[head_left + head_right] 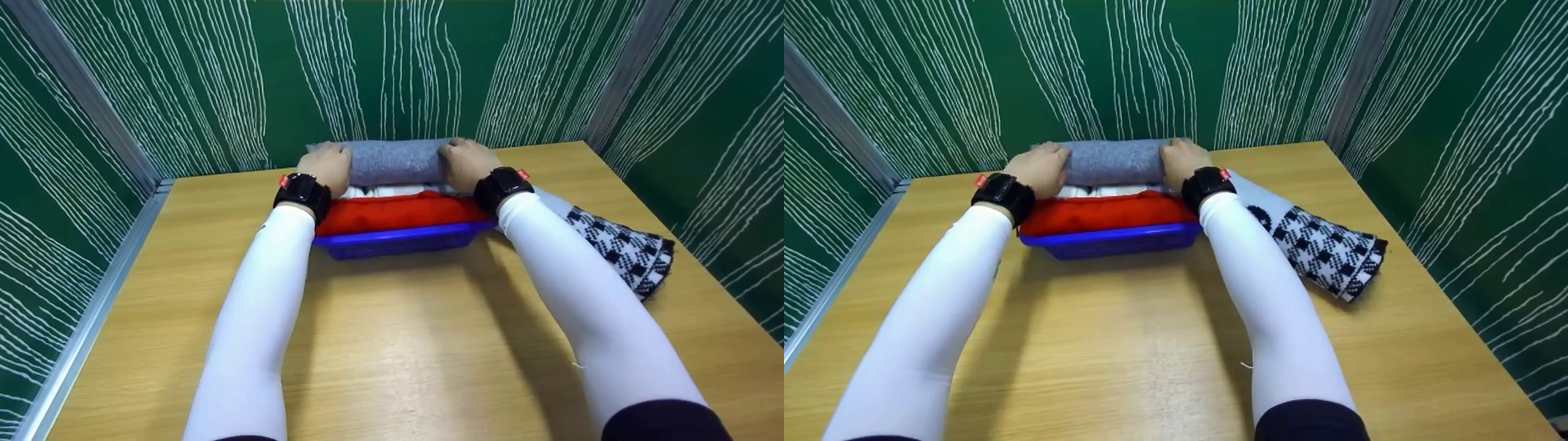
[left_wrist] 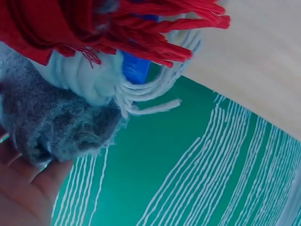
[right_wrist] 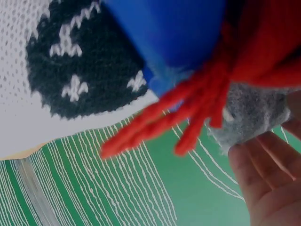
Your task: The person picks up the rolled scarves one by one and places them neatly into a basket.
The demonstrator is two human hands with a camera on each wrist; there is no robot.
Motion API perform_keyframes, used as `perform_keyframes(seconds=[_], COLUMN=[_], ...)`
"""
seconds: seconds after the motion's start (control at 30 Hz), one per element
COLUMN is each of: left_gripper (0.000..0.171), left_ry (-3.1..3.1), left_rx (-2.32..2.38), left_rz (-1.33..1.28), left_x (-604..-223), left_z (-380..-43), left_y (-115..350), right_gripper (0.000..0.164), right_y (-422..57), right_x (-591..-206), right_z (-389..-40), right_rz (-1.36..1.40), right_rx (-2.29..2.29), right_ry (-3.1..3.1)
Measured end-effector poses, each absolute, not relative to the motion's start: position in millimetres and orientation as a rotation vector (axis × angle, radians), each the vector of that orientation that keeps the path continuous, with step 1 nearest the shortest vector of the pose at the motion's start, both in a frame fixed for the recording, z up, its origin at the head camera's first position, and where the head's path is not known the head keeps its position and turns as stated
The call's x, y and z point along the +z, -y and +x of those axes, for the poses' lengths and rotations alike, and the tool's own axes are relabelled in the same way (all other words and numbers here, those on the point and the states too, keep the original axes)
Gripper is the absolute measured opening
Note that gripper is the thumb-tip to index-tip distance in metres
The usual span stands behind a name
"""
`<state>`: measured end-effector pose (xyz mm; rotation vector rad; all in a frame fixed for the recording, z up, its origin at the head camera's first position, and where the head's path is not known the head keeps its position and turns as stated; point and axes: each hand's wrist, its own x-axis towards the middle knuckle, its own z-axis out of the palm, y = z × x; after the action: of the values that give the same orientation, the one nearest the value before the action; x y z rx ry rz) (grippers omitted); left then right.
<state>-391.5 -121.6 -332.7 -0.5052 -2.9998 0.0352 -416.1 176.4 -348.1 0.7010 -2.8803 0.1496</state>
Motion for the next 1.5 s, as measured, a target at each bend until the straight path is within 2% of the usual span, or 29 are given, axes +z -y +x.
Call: perform_keyframes(seconds=[0.13, 0.23, 0.33, 0.5, 0.6, 0.9, 0.97, 1.5], left_gripper=[0.066, 0.071, 0.070, 0.067, 0.063, 0.053, 0.055, 0.064], left_ry=[3.099, 3.134, 3.126, 3.094, 3.062, 2.950, 2.952, 2.965], left_rx=[0.053, 0.046, 0.044, 0.035, 0.025, -0.025, -0.041, -0.103], left_rz=[-0.507, -0.514, -0.528, -0.535, -0.524, -0.502, -0.492, -0.457], left_x=[-334.8, -336.2, -337.0, -335.6, -333.9, -333.7, -333.4, -339.9], left_z=[-393.5, -394.2, -393.6, -390.0, -387.6, -379.4, -377.5, -356.8], left_y=[122.4, 123.2, 124.4, 125.5, 125.2, 123.1, 122.6, 123.8], right_gripper=[0.049, 0.054, 0.056, 0.041, 0.040, 0.047, 0.055, 0.060], right_y=[-175.4, -175.1, -175.7, -179.1, -181.8, -190.9, -192.5, -202.0], right_x=[-347.4, -347.3, -347.8, -346.8, -343.8, -338.4, -337.4, -347.8], right_z=[-413.5, -412.2, -410.8, -408.1, -406.5, -401.4, -398.8, -375.7], right_rz=[0.717, 0.725, 0.753, 0.814, 0.802, 0.777, 0.754, 0.648], right_rx=[0.201, 0.206, 0.204, 0.226, 0.233, 0.277, 0.301, 0.424], right_ry=[2.980, 3.064, 3.078, 2.985, 2.962, 2.923, 2.929, 2.888])
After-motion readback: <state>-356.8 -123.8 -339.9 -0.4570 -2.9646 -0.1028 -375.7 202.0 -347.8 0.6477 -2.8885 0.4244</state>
